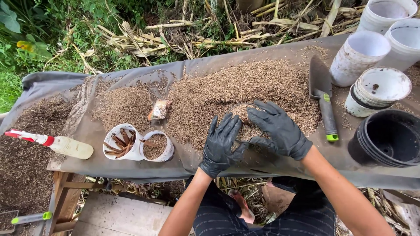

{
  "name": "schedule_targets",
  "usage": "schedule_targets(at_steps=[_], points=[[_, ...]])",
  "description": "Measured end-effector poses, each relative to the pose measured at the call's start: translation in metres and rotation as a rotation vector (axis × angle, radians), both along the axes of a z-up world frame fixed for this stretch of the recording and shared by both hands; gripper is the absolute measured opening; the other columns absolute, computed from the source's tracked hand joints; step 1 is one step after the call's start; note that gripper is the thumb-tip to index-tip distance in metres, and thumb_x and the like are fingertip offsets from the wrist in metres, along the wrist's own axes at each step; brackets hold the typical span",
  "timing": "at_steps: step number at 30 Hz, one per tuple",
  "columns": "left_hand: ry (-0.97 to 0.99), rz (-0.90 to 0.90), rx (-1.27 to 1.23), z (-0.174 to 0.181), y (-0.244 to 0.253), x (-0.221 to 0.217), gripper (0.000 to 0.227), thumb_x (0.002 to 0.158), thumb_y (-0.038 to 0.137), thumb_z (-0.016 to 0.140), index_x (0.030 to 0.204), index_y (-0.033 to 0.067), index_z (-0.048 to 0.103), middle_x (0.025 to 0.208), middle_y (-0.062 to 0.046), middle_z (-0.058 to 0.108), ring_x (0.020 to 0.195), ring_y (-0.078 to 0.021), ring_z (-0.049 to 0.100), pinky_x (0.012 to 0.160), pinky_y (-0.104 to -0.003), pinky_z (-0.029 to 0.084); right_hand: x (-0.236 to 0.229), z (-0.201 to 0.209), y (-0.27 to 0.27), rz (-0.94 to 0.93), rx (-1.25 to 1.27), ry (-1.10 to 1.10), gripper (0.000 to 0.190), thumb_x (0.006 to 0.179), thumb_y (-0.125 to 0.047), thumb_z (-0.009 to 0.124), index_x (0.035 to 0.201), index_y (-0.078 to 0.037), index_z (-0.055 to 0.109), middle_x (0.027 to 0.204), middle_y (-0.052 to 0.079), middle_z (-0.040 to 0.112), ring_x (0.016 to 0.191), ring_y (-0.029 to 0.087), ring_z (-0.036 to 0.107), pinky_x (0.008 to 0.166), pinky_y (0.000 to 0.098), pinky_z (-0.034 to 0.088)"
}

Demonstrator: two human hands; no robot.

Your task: Filling a small plastic container with soil from a pile on a workbench using gloved hands.

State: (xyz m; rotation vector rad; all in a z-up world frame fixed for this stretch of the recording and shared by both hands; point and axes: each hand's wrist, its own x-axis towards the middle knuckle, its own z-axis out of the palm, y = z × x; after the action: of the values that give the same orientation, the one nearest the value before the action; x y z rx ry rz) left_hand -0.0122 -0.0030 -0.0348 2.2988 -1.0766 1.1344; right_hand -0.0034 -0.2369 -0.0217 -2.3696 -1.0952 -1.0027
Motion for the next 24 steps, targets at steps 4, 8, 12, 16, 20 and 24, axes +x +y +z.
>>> schedule_targets(at_steps=[4,8,12,16,20,24], points=[[0.095,-0.068,-0.014,-0.001,-0.001,-0.001,0.066,0.096,0.053,0.056,0.140,0.0036,0.058,0.140,-0.020,0.062,0.132,-0.0357,0.059,0.119,-0.060,0.033,0.027,-0.046,-0.013,0.026,-0.051,-0.031,0.072,0.102,-0.069,0.031,0.159,-0.026,0.038,0.166,-0.001,0.040,0.153,0.028,0.034,0.125,0.0465,0.021],[0.181,-0.027,0.005,0.001,-0.003,-0.008,0.064,0.094,0.051,0.054,0.141,0.0082,0.058,0.140,-0.017,0.063,0.134,-0.0329,0.057,0.121,-0.062,0.027,0.011,-0.037,-0.010,0.052,0.007,0.059,0.072,0.098,-0.066,0.041,0.151,-0.019,0.050,0.152,0.011,0.056,0.143,0.035,0.048,0.117,0.0538,0.034],[0.169,-0.037,0.013,0.001,-0.001,-0.005,0.064,0.088,0.051,0.060,0.138,0.0102,0.060,0.137,-0.016,0.064,0.133,-0.0316,0.058,0.121,-0.065,0.026,0.000,-0.012,-0.005,0.053,0.031,0.110,0.067,0.096,-0.063,0.052,0.142,-0.015,0.060,0.147,0.010,0.061,0.141,0.036,0.052,0.114,0.0548,0.038],[0.063,-0.056,-0.029,-0.002,0.001,0.014,0.066,0.092,0.060,0.050,0.141,0.0153,0.056,0.143,-0.012,0.061,0.139,-0.0319,0.052,0.122,-0.062,0.026,0.005,-0.002,-0.006,0.097,0.073,0.119,0.070,0.094,-0.062,0.058,0.144,-0.013,0.060,0.146,0.013,0.061,0.140,0.042,0.051,0.111,0.0600,0.040],[0.092,-0.139,0.024,0.007,0.005,0.029,0.104,0.083,0.084,0.031,0.160,0.0149,0.024,0.169,-0.007,0.023,0.156,-0.0307,0.019,0.128,-0.051,0.007,0.011,-0.011,-0.013,0.105,0.075,0.131,0.072,0.094,-0.058,0.057,0.150,-0.013,0.054,0.150,0.013,0.058,0.141,0.044,0.049,0.112,0.0609,0.038],[0.043,-0.124,0.070,0.038,0.000,0.021,0.099,0.092,0.073,0.025,0.164,0.0071,0.012,0.174,-0.011,0.010,0.160,-0.0326,0.005,0.131,-0.043,0.000,0.013,-0.009,-0.010,0.080,-0.018,0.088,0.071,0.098,-0.062,0.046,0.157,-0.023,0.045,0.157,0.005,0.052,0.147,0.035,0.042,0.120,0.0539,0.029]])
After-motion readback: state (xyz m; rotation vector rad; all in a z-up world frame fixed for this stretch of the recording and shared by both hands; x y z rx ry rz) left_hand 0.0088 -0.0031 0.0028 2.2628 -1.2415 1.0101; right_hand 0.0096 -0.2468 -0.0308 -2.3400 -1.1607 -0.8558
